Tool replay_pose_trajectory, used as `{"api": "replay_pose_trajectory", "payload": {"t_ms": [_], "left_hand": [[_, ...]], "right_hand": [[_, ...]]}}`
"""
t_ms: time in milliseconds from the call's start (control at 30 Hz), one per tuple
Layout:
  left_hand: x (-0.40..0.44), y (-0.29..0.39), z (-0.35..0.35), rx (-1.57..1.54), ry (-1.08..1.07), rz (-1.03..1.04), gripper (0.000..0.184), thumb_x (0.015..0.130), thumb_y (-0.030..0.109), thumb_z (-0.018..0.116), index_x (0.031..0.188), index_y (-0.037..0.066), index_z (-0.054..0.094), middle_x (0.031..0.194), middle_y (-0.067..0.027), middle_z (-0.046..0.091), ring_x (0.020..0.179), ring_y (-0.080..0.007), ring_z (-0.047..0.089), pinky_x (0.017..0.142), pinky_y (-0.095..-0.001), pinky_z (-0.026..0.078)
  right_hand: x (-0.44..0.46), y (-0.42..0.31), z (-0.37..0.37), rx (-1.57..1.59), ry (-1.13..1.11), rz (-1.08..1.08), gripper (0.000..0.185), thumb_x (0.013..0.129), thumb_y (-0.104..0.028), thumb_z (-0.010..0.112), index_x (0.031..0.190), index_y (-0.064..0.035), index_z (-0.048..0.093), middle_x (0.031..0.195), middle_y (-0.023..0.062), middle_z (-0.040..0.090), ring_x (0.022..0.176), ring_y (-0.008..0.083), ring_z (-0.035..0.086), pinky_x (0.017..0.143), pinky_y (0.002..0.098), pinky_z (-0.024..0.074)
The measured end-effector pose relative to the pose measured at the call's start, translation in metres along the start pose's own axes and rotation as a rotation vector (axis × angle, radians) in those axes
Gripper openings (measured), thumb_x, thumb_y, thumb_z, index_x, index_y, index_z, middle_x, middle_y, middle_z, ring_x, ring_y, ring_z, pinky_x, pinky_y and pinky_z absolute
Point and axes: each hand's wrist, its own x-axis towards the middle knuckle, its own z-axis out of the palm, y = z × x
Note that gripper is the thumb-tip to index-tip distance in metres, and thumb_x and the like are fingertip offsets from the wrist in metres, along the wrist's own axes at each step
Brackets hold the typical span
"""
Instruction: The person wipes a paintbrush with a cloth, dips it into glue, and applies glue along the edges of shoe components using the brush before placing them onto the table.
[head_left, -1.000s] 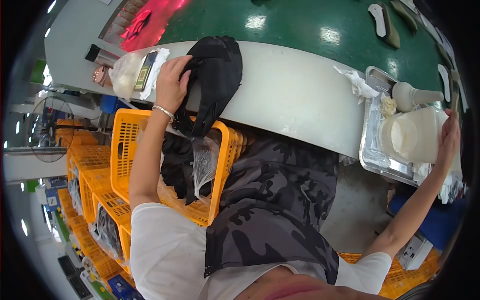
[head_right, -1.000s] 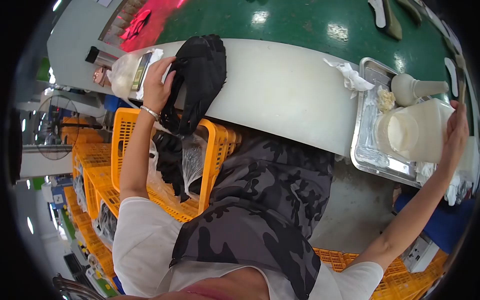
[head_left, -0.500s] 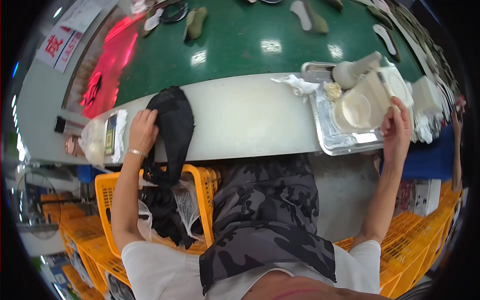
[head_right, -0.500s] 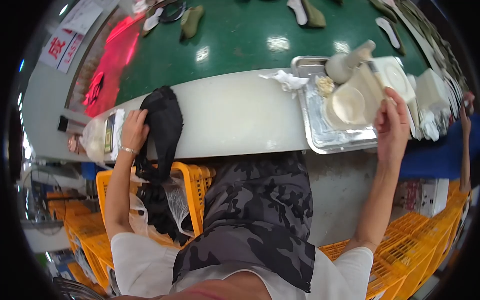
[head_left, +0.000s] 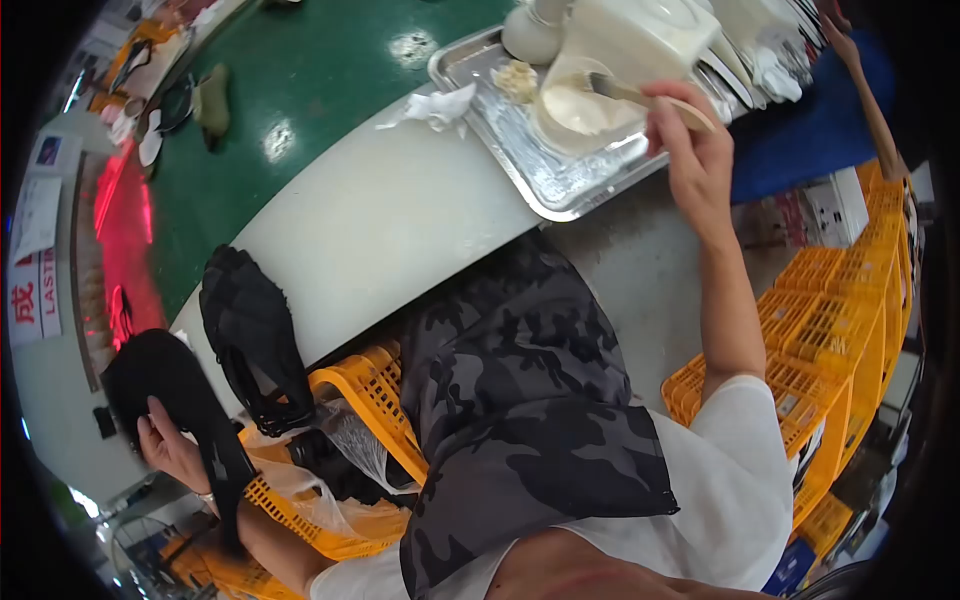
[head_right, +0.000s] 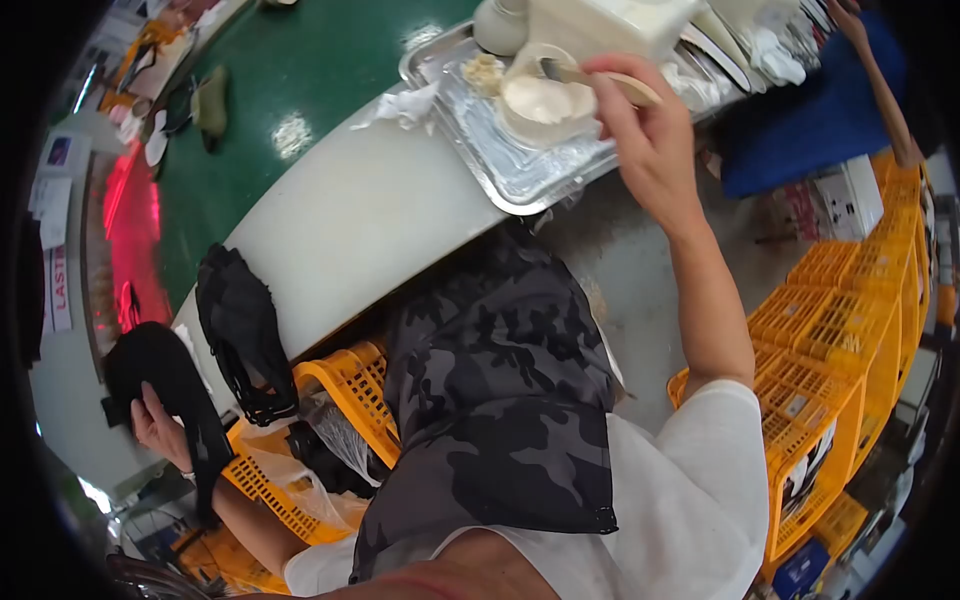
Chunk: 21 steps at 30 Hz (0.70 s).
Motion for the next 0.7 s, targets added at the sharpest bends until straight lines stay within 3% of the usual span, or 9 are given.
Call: {"api": "replay_pose_trajectory", "payload": {"t_ms": [67,133,200,300,400,533,633,667,700], "left_hand": [[-0.022,0.058,0.054,-0.379,-0.094,-0.221,0.032,0.089,0.015,0.059,0.064,0.01,0.039,0.07,0.0034,0.047,0.065,-0.0039,0.043,0.059,-0.0184,0.037],[-0.021,0.026,0.065,-0.049,-0.362,0.042,0.014,0.087,0.016,0.06,0.083,0.004,0.056,0.078,0.0006,0.054,0.073,-0.0067,0.048,0.067,-0.0212,0.04],[-0.043,0.082,0.115,-0.558,-0.567,-0.338,0.021,0.084,0.01,0.061,0.101,-0.001,0.058,0.099,-0.0051,0.061,0.091,-0.0126,0.055,0.083,-0.0258,0.043],[-0.062,0.112,0.172,-0.667,-0.802,-0.469,0.02,0.08,0.005,0.062,0.098,-0.004,0.057,0.094,-0.0088,0.063,0.085,-0.0162,0.059,0.079,-0.0274,0.046],[-0.078,0.141,0.217,-0.593,-1.013,-0.461,0.024,0.078,0.006,0.062,0.098,-0.006,0.057,0.089,-0.0059,0.061,0.075,-0.0111,0.056,0.069,-0.0229,0.044],[-0.093,0.186,0.256,-0.766,-1.156,-0.657,0.024,0.079,0.001,0.056,0.102,-0.008,0.056,0.09,-0.0105,0.062,0.082,-0.0155,0.06,0.074,-0.0261,0.047],[-0.094,0.194,0.276,-0.775,-1.248,-0.71,0.022,0.08,0.0,0.056,0.101,-0.007,0.056,0.091,-0.0101,0.063,0.081,-0.0146,0.06,0.072,-0.0252,0.047],[-0.094,0.193,0.28,-0.762,-1.251,-0.718,0.022,0.08,0.0,0.056,0.101,-0.007,0.056,0.091,-0.0101,0.063,0.081,-0.0146,0.06,0.072,-0.0252,0.047],[-0.094,0.191,0.285,-0.687,-1.256,-0.701,0.022,0.08,0.0,0.056,0.101,-0.007,0.056,0.091,-0.0093,0.063,0.082,-0.0137,0.06,0.072,-0.0245,0.047]], "right_hand": [[0.004,0.008,0.002,-0.097,-0.035,-0.125,0.016,0.092,-0.011,0.052,0.101,-0.0021,0.061,0.085,0.0013,0.052,0.073,0.0074,0.053,0.061,0.0222,0.0465],[0.009,0.011,0.007,-0.129,-0.047,-0.182,0.013,0.09,-0.01,0.054,0.098,-0.0026,0.062,0.089,0.0045,0.054,0.077,0.0128,0.057,0.062,0.0252,0.0483],[0.015,0.017,0.009,-0.248,-0.052,-0.262,0.012,0.089,-0.009,0.056,0.097,-0.0022,0.062,0.089,0.0061,0.055,0.076,0.0157,0.057,0.062,0.0261,0.048],[0.025,0.028,0.015,-0.435,-0.06,-0.402,0.011,0.085,-0.007,0.06,0.094,-0.0021,0.061,0.091,0.0092,0.059,0.073,0.0232,0.058,0.062,0.0289,0.0473],[0.03,0.034,0.017,-0.492,-0.128,-0.419,0.011,0.084,-0.008,0.06,0.095,-0.0034,0.061,0.088,0.0086,0.061,0.07,0.0243,0.058,0.062,0.0292,0.047],[0.029,0.036,0.01,-0.254,-0.168,-0.111,0.013,0.091,-0.007,0.054,0.098,0.0032,0.058,0.096,0.0075,0.064,0.076,0.0135,0.062,0.065,0.0247,0.0506],[0.033,0.043,0.001,0.02,-0.099,-0.093,0.015,0.094,-0.009,0.049,0.105,0.0013,0.05,0.097,0.011,0.063,0.075,0.0119,0.061,0.067,0.0223,0.0505],[0.034,0.035,0.009,0.056,0.044,-0.072,0.016,0.094,-0.018,0.048,0.098,-0.0016,0.048,0.073,0.0007,0.055,0.057,0.0038,0.05,0.05,0.0156,0.0404],[0.044,0.048,0.015,0.06,0.047,-0.06,0.016,0.094,-0.018,0.048,0.098,-0.0016,0.048,0.073,0.0007,0.055,0.057,0.0038,0.05,0.05,0.0156,0.0404]]}}
